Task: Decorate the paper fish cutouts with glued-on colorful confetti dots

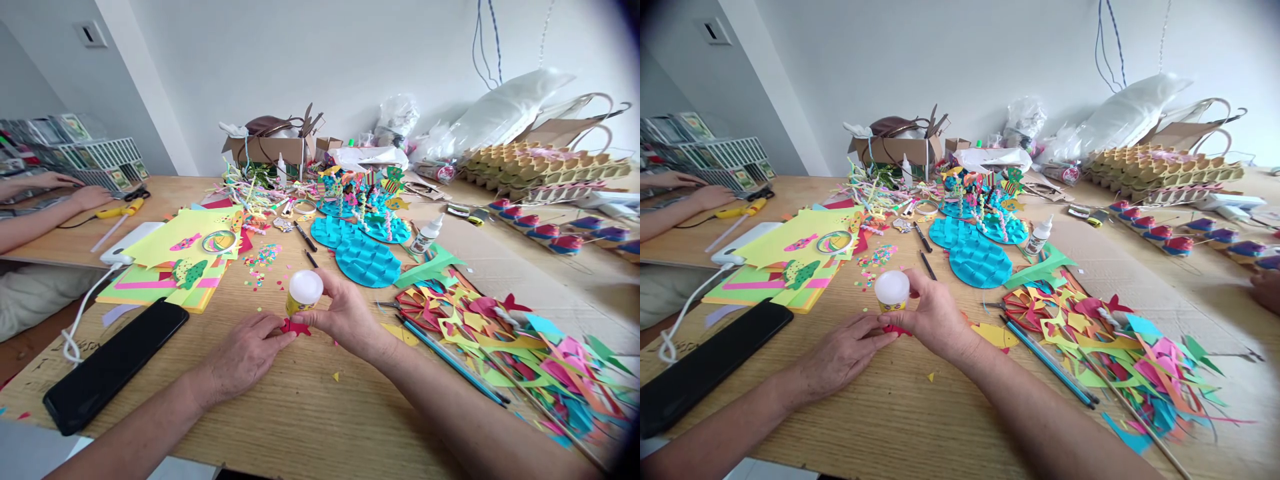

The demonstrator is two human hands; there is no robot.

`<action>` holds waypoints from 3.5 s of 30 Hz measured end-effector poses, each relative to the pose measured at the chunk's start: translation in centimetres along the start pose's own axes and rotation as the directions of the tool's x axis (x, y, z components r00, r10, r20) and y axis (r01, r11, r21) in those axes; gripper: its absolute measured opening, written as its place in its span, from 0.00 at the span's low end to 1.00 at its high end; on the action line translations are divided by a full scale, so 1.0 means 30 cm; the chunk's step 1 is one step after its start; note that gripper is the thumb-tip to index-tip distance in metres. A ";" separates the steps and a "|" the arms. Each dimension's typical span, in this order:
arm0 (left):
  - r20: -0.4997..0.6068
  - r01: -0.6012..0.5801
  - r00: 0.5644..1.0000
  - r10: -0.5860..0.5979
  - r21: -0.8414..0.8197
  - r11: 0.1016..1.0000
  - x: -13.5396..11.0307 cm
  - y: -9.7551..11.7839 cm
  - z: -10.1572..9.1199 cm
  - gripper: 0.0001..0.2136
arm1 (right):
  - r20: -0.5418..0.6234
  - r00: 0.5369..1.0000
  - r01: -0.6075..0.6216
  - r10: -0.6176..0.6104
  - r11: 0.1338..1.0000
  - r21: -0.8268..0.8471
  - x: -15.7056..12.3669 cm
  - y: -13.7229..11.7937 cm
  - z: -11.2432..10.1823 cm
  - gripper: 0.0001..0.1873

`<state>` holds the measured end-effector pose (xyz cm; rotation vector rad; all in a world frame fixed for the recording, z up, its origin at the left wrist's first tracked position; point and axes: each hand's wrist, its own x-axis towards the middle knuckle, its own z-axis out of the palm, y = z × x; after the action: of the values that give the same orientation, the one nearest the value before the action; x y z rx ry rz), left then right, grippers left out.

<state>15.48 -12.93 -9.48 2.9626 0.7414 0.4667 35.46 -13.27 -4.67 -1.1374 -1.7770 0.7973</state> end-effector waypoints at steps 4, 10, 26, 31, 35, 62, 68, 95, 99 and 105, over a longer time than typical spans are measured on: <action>-0.005 0.000 1.000 0.000 0.010 1.000 0.006 0.003 -0.006 0.16 | -0.002 1.000 0.006 -0.006 0.999 -0.033 0.003 0.002 0.003 0.19; -0.003 -0.007 1.000 0.007 0.013 1.000 0.005 0.000 -0.005 0.16 | -0.003 1.000 0.014 -0.014 0.999 -0.041 0.007 0.000 0.004 0.18; 0.011 -0.004 1.000 0.004 0.026 1.000 -0.010 -0.009 0.010 0.17 | 0.027 0.999 0.040 -0.039 0.998 -0.042 0.013 -0.013 0.015 0.16; 0.008 -0.003 1.000 0.003 0.029 1.000 -0.011 -0.010 0.012 0.17 | 0.023 0.999 0.039 -0.037 0.997 -0.073 0.015 -0.011 0.015 0.15; 0.011 -0.005 1.000 0.005 0.027 1.000 -0.007 -0.009 0.009 0.18 | 0.023 0.999 0.043 -0.042 0.997 -0.065 0.015 -0.008 0.014 0.15; 0.021 -0.006 1.000 0.006 0.025 1.000 -0.007 -0.010 0.010 0.18 | 0.004 0.998 0.058 -0.058 0.998 -0.032 0.015 0.017 0.024 0.17; 0.011 -0.005 1.000 0.005 0.030 1.000 -0.004 -0.007 0.009 0.17 | 0.014 0.998 0.066 -0.066 0.998 0.005 0.017 0.009 0.014 0.18; 0.024 0.009 1.000 -0.009 -0.005 1.000 -0.009 -0.008 0.012 0.18 | 0.003 0.999 0.034 -0.033 0.998 -0.049 0.024 -0.001 0.024 0.15; 0.020 0.009 1.000 -0.008 -0.007 1.000 -0.008 -0.008 0.009 0.17 | -0.011 1.000 0.025 -0.026 0.999 -0.042 0.026 0.006 0.024 0.17; 0.021 -0.007 1.000 0.007 -0.001 1.000 -0.010 -0.010 0.010 0.18 | -0.016 0.999 0.046 -0.047 0.998 -0.052 0.024 0.018 0.015 0.18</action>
<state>15.19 -12.81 -9.89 2.9656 0.7284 0.4349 35.09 -12.43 -5.09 -1.1289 -1.8126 0.7156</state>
